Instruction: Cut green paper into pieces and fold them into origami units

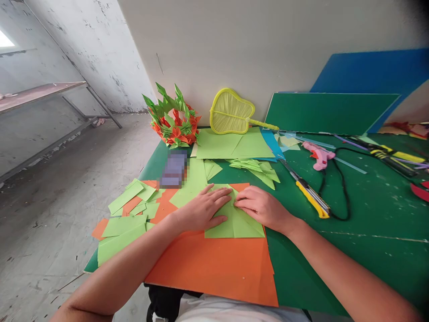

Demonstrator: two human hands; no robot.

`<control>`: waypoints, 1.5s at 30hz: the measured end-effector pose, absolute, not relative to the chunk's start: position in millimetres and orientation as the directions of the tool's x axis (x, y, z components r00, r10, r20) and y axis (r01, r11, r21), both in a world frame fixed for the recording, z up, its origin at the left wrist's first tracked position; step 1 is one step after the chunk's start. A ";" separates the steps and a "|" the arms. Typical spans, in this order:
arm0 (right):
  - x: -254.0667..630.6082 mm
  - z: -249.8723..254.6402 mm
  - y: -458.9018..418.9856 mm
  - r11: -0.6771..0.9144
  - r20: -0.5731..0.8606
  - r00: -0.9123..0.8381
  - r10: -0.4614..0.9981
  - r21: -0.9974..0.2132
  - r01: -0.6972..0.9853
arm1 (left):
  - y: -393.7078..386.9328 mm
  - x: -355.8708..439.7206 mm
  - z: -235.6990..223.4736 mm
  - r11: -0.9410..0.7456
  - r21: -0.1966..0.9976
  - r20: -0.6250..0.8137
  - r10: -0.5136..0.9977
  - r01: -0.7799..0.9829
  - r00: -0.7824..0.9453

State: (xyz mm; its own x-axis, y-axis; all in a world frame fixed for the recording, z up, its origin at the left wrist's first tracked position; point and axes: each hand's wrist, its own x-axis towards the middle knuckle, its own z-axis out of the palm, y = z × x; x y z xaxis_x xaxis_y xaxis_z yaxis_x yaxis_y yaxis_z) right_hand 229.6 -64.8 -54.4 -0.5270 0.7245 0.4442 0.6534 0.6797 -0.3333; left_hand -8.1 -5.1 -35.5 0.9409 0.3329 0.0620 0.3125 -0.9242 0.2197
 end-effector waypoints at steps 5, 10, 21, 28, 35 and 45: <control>229.3 -52.0 -64.7 0.680 0.439 -0.531 0.725 -0.337 0.650 | -5.5 -7.5 -34.0 -0.920 0.238 0.080 0.339 0.313 0.937; 229.4 -51.5 -64.8 0.662 0.404 -0.530 0.746 -0.364 0.655 | -7.1 -6.5 -31.2 -0.925 0.220 0.081 0.334 0.310 0.939; 229.7 -48.1 -66.0 0.644 0.363 -0.533 0.765 -0.395 0.656 | -6.4 -5.7 -31.3 -0.928 0.217 0.116 0.334 0.304 0.935; 229.5 -47.1 -66.9 0.657 0.372 -0.542 0.754 -0.400 0.639 | -8.9 -2.4 -36.1 -0.906 0.241 0.081 0.377 0.349 0.923; 233.0 -49.2 -67.2 0.636 0.349 -0.531 0.772 -0.443 0.632 | -8.6 0.1 -35.9 -0.912 0.207 0.082 0.376 0.353 0.923; 231.1 -44.6 -67.6 0.649 0.357 -0.541 0.761 -0.427 0.630 | -9.2 -0.6 -36.8 -0.909 0.214 0.082 0.381 0.357 0.921</control>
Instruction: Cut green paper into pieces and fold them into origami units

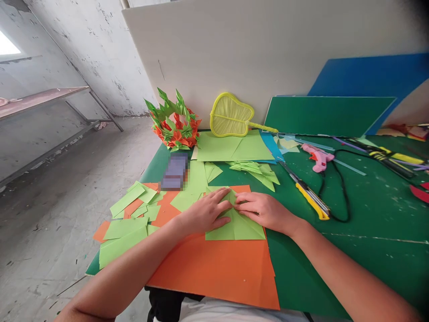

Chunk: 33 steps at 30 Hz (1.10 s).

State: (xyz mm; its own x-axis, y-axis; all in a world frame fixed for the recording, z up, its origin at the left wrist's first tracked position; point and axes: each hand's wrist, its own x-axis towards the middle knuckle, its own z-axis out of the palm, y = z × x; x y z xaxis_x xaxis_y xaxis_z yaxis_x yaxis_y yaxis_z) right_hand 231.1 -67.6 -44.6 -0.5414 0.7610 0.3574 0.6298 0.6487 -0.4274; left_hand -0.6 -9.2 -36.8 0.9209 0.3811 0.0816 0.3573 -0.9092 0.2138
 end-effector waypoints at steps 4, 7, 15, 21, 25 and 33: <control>231.9 -46.0 -67.4 0.643 0.353 -0.537 0.766 -0.430 0.634 | -9.6 -0.7 -34.6 -0.912 0.201 0.061 0.376 0.357 0.925; 232.7 -47.2 -66.9 0.643 0.341 -0.546 0.766 -0.436 0.630 | -10.4 -0.3 -33.3 -0.907 0.196 0.041 0.387 0.372 0.921; 232.1 -46.9 -67.2 0.640 0.333 -0.547 0.768 -0.441 0.629 | -10.0 5.0 -35.0 -0.906 0.190 0.048 0.394 0.379 0.918; 233.8 -50.3 -66.1 0.632 0.316 -0.550 0.773 -0.451 0.630 | -9.7 5.6 -34.9 -0.911 0.145 0.036 0.395 0.387 0.918; 233.4 -49.2 -66.2 0.626 0.300 -0.554 0.777 -0.462 0.628 | -9.8 5.7 -35.6 -0.914 0.123 0.032 0.394 0.388 0.918; 233.6 -50.5 -66.7 0.604 0.310 -0.525 0.792 -0.519 0.605 | -8.7 3.6 -39.7 -0.908 0.172 0.064 0.397 0.382 0.915</control>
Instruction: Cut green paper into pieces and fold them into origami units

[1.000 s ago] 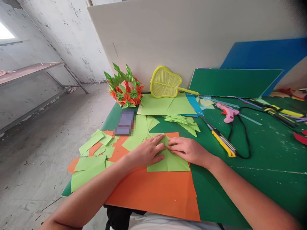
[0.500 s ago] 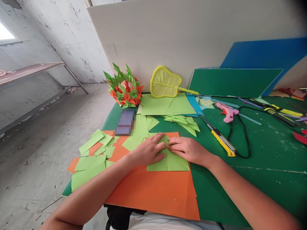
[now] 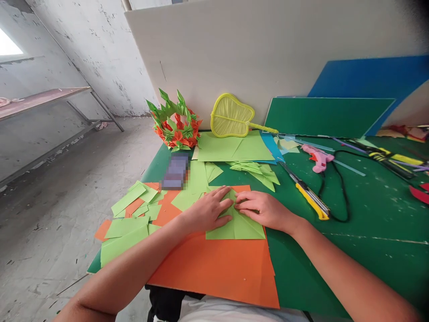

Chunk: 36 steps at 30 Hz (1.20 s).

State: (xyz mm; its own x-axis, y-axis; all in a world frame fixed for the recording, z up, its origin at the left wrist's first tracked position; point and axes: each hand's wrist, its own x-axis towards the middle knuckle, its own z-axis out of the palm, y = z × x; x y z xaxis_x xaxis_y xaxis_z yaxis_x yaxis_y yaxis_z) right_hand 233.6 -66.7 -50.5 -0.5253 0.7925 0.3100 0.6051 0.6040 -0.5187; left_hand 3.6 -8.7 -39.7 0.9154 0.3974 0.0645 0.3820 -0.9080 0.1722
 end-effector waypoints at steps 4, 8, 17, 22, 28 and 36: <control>230.5 -53.2 -63.6 0.540 0.383 -0.383 0.841 -0.553 0.634 | -7.8 3.2 -39.9 -0.913 0.197 0.091 0.381 0.359 0.920; 225.6 -55.2 -57.6 0.488 0.368 -0.338 0.866 -0.476 0.732 | -8.2 3.8 -38.8 -0.910 0.197 0.093 0.387 0.364 0.917; 227.6 -36.4 -62.9 0.391 0.254 -0.303 0.919 -0.473 0.789 | -8.9 3.6 -39.8 -0.908 0.184 0.082 0.395 0.376 0.915; 247.9 -24.7 -70.4 0.316 0.076 -0.324 0.943 -0.508 0.801 | -8.7 3.6 -39.9 -0.909 0.179 0.071 0.394 0.377 0.916; 267.6 -19.5 -72.3 0.232 -0.015 -0.284 0.959 -0.537 0.811 | -7.9 3.0 -39.7 -0.904 0.207 0.077 0.396 0.373 0.915; 252.1 -35.8 -65.5 0.417 0.312 -0.288 0.905 -0.526 0.741 | -9.7 1.8 -37.7 -0.900 0.184 0.101 0.418 0.396 0.903</control>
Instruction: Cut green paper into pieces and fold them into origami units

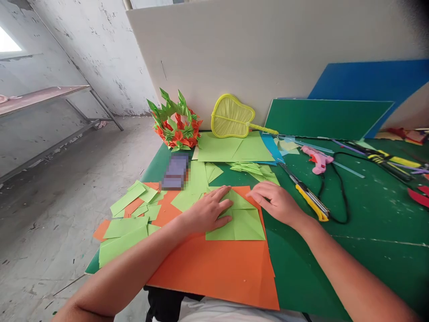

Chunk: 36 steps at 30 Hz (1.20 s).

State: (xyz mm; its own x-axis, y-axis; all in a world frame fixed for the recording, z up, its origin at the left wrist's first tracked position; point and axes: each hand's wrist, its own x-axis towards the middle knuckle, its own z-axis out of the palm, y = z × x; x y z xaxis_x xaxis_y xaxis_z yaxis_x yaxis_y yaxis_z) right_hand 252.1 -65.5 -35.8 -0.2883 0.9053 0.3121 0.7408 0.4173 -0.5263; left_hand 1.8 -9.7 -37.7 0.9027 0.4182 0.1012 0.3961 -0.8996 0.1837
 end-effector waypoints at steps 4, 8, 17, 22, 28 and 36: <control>234.3 -47.9 -58.9 0.447 0.269 -0.363 0.892 -0.416 0.792 | -10.9 3.7 -33.6 -0.900 0.150 0.114 0.427 0.409 0.897; 225.1 -56.3 -55.0 0.431 0.226 -0.378 0.898 -0.276 0.859 | -10.9 5.4 -32.7 -0.902 0.146 0.099 0.421 0.406 0.902; 228.5 -47.9 -55.5 0.457 0.281 -0.392 0.876 -0.225 0.861 | -13.0 4.6 -34.3 -0.909 0.131 0.118 0.410 0.395 0.905; 250.3 -34.2 -61.0 0.513 0.247 -0.454 0.856 -0.291 0.808 | -13.6 4.1 -33.2 -0.907 0.128 0.099 0.415 0.402 0.904; 260.4 -42.2 -64.5 0.542 0.308 -0.447 0.840 -0.439 0.717 | -11.0 1.2 -35.6 -0.912 0.156 0.117 0.397 0.378 0.910; 240.2 -45.5 -61.7 0.621 0.380 -0.496 0.781 -0.383 0.684 | -12.0 2.5 -37.7 -0.888 0.207 0.215 0.452 0.411 0.866</control>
State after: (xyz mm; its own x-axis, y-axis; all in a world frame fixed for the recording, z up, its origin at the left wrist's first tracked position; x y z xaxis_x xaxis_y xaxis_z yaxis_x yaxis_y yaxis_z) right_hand 240.2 -61.7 -45.5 -0.4957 0.7808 0.3802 0.6840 0.6208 -0.3830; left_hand 2.5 -12.0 -37.7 0.8659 0.4516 0.2153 0.4114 -0.8876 0.2071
